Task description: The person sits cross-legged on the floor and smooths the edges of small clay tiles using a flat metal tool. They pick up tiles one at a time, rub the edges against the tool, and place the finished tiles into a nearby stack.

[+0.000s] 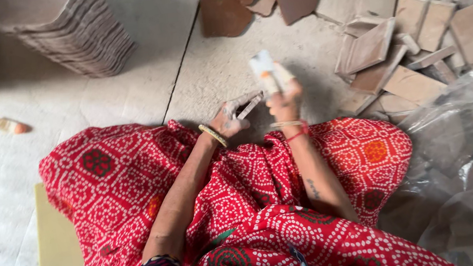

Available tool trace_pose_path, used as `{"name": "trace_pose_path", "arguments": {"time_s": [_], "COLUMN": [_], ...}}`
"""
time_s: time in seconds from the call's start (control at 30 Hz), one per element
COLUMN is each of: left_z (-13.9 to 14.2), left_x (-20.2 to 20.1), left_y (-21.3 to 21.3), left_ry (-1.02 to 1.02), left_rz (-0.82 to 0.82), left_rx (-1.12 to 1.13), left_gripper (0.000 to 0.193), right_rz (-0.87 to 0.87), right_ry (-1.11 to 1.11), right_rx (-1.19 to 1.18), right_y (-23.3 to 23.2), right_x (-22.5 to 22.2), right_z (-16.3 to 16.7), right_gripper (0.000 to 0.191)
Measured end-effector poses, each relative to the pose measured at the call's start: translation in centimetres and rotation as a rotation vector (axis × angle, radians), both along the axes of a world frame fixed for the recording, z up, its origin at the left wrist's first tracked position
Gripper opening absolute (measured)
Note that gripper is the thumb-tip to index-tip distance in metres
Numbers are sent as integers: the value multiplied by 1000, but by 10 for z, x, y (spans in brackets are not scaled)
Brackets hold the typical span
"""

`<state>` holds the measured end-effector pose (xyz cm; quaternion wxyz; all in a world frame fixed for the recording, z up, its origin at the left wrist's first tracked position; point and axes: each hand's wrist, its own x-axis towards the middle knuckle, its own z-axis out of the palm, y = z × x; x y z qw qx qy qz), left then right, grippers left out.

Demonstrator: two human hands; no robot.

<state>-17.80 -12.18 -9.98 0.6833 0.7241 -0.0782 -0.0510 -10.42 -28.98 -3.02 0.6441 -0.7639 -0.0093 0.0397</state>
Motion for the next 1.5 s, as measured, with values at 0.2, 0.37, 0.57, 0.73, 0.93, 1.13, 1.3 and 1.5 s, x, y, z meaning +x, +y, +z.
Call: {"name": "trace_pose_path", "arguments": {"time_s": [0.2, 0.37, 0.57, 0.73, 0.93, 1.13, 1.3, 1.5], "left_z": [6, -3, 7, 25, 27, 27, 28, 10], "left_x": [1, -7, -17, -15, -15, -22, -27, -33], "left_y": [-4, -28, -40, -29, -21, -17, -16, -14], "left_ry": [177, -7, -151, 35, 97, 38, 34, 57], "left_rz": [16, 187, 298, 315, 298, 358, 362, 376], "left_rx": [100, 190, 363, 130, 161, 131, 188, 175], "left_gripper": [95, 85, 64, 54, 58, 60, 68, 48], "right_rz": [-47, 29, 11, 23, 71, 68, 20, -32], "right_ry": [48, -534, -196, -472, -335, -257, -49, -44], "right_rx": [-72, -248, -185, -179, -150, -133, -21, -397], "right_y": [2, 14, 13, 30, 42, 55, 57, 50], "right_x": [-33, -50, -21, -31, -26, -32, -36, -52], "right_z": [12, -12, -26, -29, -23, -10, -1, -21], "right_gripper": [38, 38, 38, 36, 37, 36, 35, 36]}}
